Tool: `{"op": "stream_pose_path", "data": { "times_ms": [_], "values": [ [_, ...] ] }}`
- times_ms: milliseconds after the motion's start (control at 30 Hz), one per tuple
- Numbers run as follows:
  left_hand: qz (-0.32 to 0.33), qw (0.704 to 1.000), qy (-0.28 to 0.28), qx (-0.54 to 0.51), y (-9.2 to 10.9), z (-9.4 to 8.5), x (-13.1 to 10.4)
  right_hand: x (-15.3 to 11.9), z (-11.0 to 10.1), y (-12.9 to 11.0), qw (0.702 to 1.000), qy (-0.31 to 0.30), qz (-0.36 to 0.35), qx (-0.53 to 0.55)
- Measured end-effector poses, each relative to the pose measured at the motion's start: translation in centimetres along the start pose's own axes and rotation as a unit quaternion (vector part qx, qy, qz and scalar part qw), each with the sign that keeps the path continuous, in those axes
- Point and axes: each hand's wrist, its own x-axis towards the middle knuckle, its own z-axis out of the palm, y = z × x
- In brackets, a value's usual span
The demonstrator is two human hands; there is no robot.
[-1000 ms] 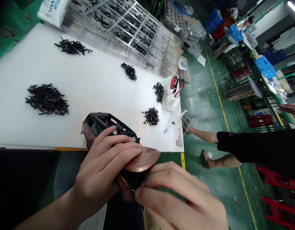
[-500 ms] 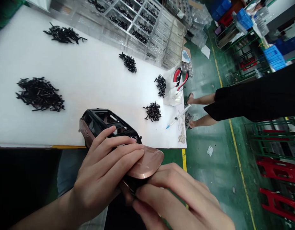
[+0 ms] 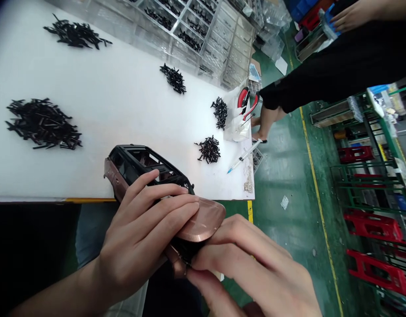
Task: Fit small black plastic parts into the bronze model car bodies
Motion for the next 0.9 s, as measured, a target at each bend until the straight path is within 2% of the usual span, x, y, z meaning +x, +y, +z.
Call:
{"op": "stream_pose_path", "data": {
  "times_ms": [167, 267, 567, 900],
  "values": [
    [0.001, 1.0, 0.006, 0.001, 0.0, 0.0, 0.2, 0.6, 0.2, -0.1, 1.0, 0.009, 0.001, 0.019],
    [-0.001, 1.0, 0.006, 0.001, -0.1, -0.1, 0.3, 0.7, 0.5, -0.2, 0.999, 0.039, -0.002, 0.013],
    [-0.009, 0.999, 0.032, -0.019, -0.4, -0.7, 1.0, 0.5, 0.2, 0.1, 0.993, 0.055, -0.1, -0.017],
    [-0.002, 0.999, 0.03, -0.017, -0.6, -1.1, 1.2, 1.2, 0.0, -0.5, 0.994, 0.056, -0.09, -0.017]
  ]
}}
